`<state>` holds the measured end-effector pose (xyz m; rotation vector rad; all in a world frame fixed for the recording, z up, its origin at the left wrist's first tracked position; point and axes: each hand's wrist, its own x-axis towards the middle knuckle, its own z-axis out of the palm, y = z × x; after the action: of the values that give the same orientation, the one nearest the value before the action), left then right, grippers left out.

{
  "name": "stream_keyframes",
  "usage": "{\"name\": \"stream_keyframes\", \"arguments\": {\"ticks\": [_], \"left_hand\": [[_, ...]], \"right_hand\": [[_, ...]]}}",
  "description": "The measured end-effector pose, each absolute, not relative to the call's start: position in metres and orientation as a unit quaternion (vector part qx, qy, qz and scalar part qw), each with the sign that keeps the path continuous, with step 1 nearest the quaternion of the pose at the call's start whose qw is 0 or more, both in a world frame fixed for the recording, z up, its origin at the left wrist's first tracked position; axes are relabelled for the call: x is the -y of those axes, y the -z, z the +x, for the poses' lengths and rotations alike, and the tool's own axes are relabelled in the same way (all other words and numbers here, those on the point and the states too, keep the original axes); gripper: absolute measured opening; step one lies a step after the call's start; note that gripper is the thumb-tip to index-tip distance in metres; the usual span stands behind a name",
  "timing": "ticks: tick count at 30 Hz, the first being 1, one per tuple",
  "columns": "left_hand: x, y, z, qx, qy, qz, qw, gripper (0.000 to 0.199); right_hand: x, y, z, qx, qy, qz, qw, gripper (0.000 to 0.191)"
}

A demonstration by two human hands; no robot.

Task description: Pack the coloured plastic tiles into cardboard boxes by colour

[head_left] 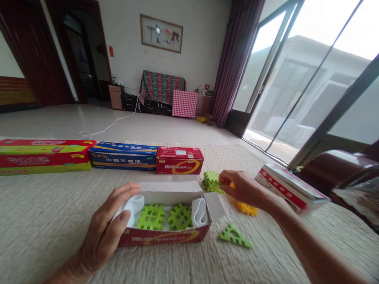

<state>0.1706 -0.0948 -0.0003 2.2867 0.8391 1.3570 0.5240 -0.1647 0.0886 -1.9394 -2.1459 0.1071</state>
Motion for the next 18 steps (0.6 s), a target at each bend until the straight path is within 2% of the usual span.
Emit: {"name": "stream_keyframes", "arguments": {"ticks": [3, 5, 8, 12, 18], "left_hand": [[0.095, -0.001, 0.17, -0.293, -0.476, 0.811, 0.174, 0.037], [0.095, -0.001, 0.17, -0.293, -0.473, 0.813, 0.172, 0.037], [0.095, -0.003, 0.17, -0.293, -0.472, 0.813, 0.172, 0.037], [0.096, -0.004, 0.171, -0.279, -0.477, 0.815, 0.177, 0.037], [0.097, -0.007, 0.172, -0.269, -0.481, 0.814, 0.182, 0.036]], "right_hand": [[0.17, -0.095, 0.523, 0.735, -0.18, -0.646, 0.096, 0.011], [0.171, -0.092, 0.521, 0.728, -0.224, -0.646, 0.053, 0.012], [0.172, -0.083, 0.519, 0.712, -0.172, -0.681, 0.028, 0.014], [0.177, -0.069, 0.517, 0.735, -0.134, -0.665, -0.004, 0.03], [0.18, -0.064, 0.516, 0.761, -0.096, -0.64, -0.03, 0.019]]}}
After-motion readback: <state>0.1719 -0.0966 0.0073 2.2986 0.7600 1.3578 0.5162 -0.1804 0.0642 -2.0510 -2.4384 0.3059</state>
